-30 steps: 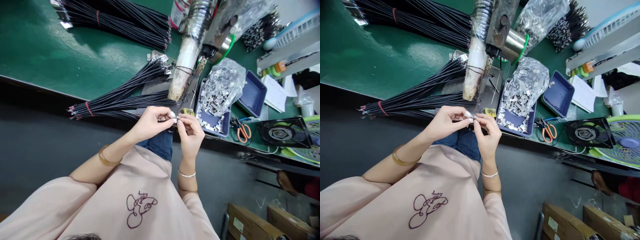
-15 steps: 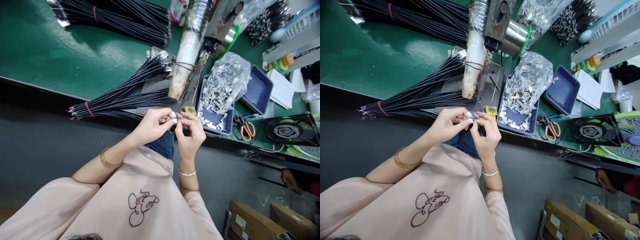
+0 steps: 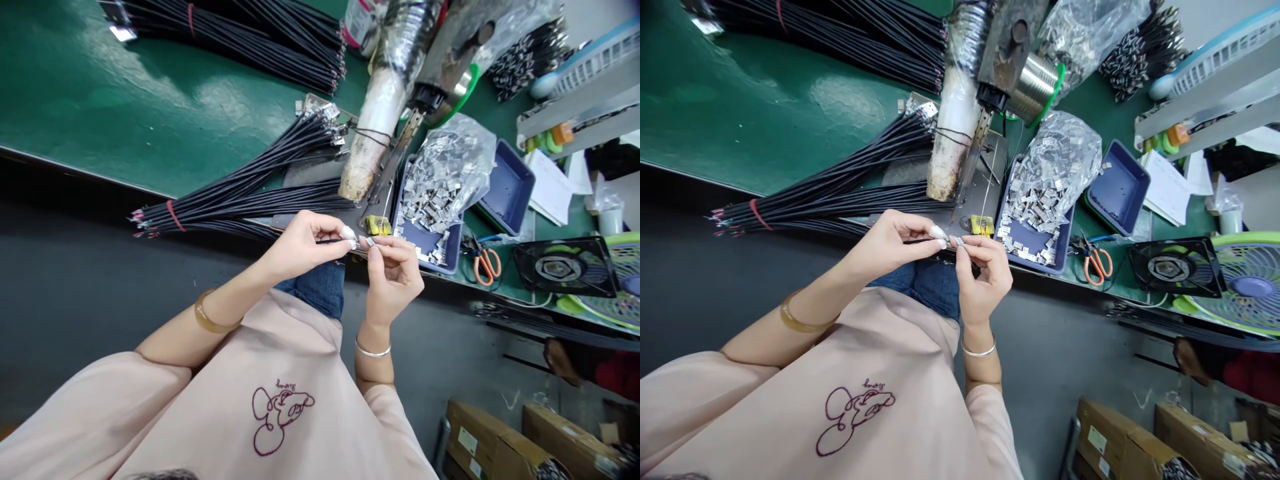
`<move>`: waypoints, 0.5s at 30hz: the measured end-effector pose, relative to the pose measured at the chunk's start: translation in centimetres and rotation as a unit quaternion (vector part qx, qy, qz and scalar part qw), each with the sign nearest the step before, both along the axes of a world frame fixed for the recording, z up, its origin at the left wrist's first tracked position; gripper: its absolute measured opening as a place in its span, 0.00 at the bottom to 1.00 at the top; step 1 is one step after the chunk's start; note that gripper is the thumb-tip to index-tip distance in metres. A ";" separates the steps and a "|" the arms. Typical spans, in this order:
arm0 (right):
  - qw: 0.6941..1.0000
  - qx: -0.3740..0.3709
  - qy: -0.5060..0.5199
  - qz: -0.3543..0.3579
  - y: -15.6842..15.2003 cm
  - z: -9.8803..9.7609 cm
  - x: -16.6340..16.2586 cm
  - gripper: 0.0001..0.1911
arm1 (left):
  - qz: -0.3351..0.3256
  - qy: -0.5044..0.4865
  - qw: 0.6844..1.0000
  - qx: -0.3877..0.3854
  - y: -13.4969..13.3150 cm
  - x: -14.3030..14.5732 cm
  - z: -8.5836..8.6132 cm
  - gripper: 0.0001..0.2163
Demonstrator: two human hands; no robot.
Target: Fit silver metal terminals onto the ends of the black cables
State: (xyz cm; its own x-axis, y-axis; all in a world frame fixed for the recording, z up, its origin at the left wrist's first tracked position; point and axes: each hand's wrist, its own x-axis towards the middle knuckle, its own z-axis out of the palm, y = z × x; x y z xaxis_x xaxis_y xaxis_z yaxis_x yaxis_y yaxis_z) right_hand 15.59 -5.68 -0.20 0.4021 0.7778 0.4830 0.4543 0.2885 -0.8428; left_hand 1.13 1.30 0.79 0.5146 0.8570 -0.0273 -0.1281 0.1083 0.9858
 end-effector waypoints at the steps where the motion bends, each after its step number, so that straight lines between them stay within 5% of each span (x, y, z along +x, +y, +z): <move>1: 0.999 -0.014 0.035 0.013 0.1 0.1 0.1 0.02 | -0.008 0.003 1.000 -0.001 0.0 0.0 0.0 0.05; 5: 0.996 -0.031 0.067 0.047 0.1 0.4 0.4 0.02 | -0.024 0.006 1.000 -0.014 0.1 0.0 0.1 0.04; 11: 0.986 0.095 -0.133 0.021 -0.5 0.1 0.0 0.10 | 0.013 -0.007 1.000 -0.019 0.1 0.4 0.2 0.03; 15: 0.995 0.079 -0.060 -0.006 -0.2 -0.6 0.0 0.08 | 0.032 -0.011 0.999 -0.032 0.2 0.4 0.3 0.04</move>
